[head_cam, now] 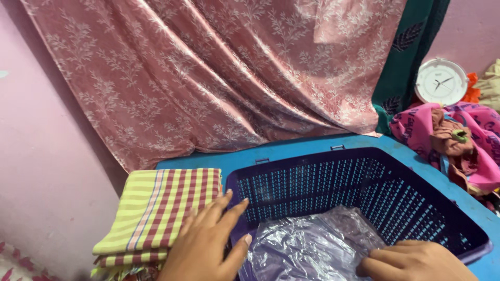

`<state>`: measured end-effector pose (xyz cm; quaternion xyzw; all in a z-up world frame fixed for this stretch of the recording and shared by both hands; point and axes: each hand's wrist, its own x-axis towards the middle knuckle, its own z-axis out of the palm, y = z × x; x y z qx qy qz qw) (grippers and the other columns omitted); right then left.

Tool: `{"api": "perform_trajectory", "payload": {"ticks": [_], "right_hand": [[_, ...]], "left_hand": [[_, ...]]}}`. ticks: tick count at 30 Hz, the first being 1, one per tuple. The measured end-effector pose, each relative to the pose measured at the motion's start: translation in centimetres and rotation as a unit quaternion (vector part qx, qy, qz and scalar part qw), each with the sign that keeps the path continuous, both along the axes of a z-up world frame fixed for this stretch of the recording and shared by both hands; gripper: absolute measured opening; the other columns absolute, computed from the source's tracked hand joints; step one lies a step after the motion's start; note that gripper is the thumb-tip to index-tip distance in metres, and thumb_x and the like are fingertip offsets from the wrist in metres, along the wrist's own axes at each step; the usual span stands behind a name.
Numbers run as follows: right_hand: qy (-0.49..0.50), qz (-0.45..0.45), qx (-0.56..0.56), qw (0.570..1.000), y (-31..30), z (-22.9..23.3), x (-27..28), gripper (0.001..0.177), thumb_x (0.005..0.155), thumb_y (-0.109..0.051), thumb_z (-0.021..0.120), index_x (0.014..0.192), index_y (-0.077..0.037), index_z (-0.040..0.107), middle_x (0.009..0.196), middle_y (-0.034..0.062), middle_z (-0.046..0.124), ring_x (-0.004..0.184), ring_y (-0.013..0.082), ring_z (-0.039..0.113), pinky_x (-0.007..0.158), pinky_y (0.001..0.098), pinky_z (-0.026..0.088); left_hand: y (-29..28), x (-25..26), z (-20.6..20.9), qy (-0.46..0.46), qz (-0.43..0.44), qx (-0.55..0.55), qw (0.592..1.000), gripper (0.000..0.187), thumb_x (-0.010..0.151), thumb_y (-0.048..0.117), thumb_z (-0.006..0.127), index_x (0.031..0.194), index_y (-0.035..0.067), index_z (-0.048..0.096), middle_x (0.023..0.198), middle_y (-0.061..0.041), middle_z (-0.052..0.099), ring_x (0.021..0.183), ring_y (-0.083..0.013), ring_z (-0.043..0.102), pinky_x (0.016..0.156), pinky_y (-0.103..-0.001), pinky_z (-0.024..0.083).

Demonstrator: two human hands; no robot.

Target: The person folds several plaid cloths on a blue table and places them into a purple basket. The cloths are handled one at a time, folded neatly, and stacked inside the basket.

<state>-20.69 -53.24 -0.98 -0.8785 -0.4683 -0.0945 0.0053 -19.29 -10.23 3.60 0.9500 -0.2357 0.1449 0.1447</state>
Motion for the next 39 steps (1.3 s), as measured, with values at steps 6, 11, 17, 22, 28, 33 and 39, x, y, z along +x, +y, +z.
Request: {"api": "perform_trajectory", "payload": {"ticks": [6,11,17,22,28,33,39], "right_hand": [[0.145,-0.036,-0.102,0.984,2.0,2.9,0.9,0.027,0.095,-0.039,0.058,0.104,-0.014,0.062,0.081,0.0011,0.062,0.078,0.0168,0.074,0.063,0.036,0.058],[0.175,0.041,-0.097,0.979,8.8,9.5,1.5,0.025,0.094,-0.036,0.059,0.1,-0.012,0.061,0.087,0.0043,0.067,0.085,0.0239,0.074,0.068,0.0415,0.058],[0.221,0.065,0.042,0.972,17.7,13.9,3.5,0.052,0.1,-0.05,0.059,0.13,-0.007,0.061,0.122,0.0137,0.068,0.109,0.0338,0.067,0.088,0.0461,0.054],[0.153,0.112,0.079,0.979,24.5,12.4,7.9,0.074,0.101,-0.053,0.056,0.148,0.003,0.044,0.146,0.025,0.049,0.132,0.041,0.049,0.104,0.0511,0.041],[0.182,-0.041,-0.057,0.981,29.6,11.8,11.2,0.085,0.096,-0.069,0.044,0.148,-0.002,0.043,0.131,0.0196,0.062,0.127,0.0338,0.054,0.109,0.0491,0.041],[0.123,-0.067,-0.223,0.965,32.3,13.0,12.2,0.071,0.09,-0.068,0.056,0.12,-0.005,0.067,0.114,0.0125,0.07,0.117,0.0276,0.063,0.104,0.0494,0.038],[0.144,-0.051,-0.182,0.971,34.8,12.2,16.9,0.092,0.073,-0.068,0.077,0.134,-0.004,0.054,0.129,0.0159,0.059,0.119,0.0328,0.06,0.101,0.0452,0.05]], "left_hand": [[9.3,1.3,1.3,-0.084,0.22,0.009,0.972,0.073,0.085,0.063,0.055,0.146,0.022,0.057,0.146,-0.017,0.05,0.138,-0.0343,0.045,0.111,-0.052,0.034],[16.3,3.7,-1.2,0.138,0.242,-0.358,0.891,0.055,0.098,0.031,0.064,0.148,0.009,0.058,0.137,-0.027,0.067,0.125,-0.0395,0.06,0.102,-0.044,0.049],[18.2,5.5,-5.8,0.105,0.166,-0.576,0.793,0.058,0.09,0.008,0.061,0.146,0.007,0.048,0.135,-0.008,0.064,0.117,-0.0169,0.064,0.097,-0.03,0.051],[16.6,4.5,-6.5,0.067,0.204,-0.557,0.802,0.043,0.093,0.016,0.063,0.134,0.002,0.065,0.115,-0.014,0.078,0.102,-0.0206,0.072,0.09,-0.033,0.054],[14.6,0.8,-2.8,0.043,0.455,-0.26,0.851,0.052,0.09,0.05,0.066,0.121,0.009,0.073,0.115,-0.015,0.075,0.109,-0.0323,0.07,0.093,-0.04,0.054],[13.0,-0.2,-0.6,0.044,0.49,-0.181,0.852,0.048,0.088,0.055,0.062,0.107,0.012,0.074,0.11,-0.008,0.075,0.101,-0.0337,0.071,0.085,-0.046,0.055],[13.3,-0.6,-1.2,-0.018,0.437,-0.19,0.879,0.04,0.09,0.046,0.062,0.107,0.01,0.07,0.104,-0.008,0.072,0.094,-0.0339,0.07,0.077,-0.046,0.054]]}}
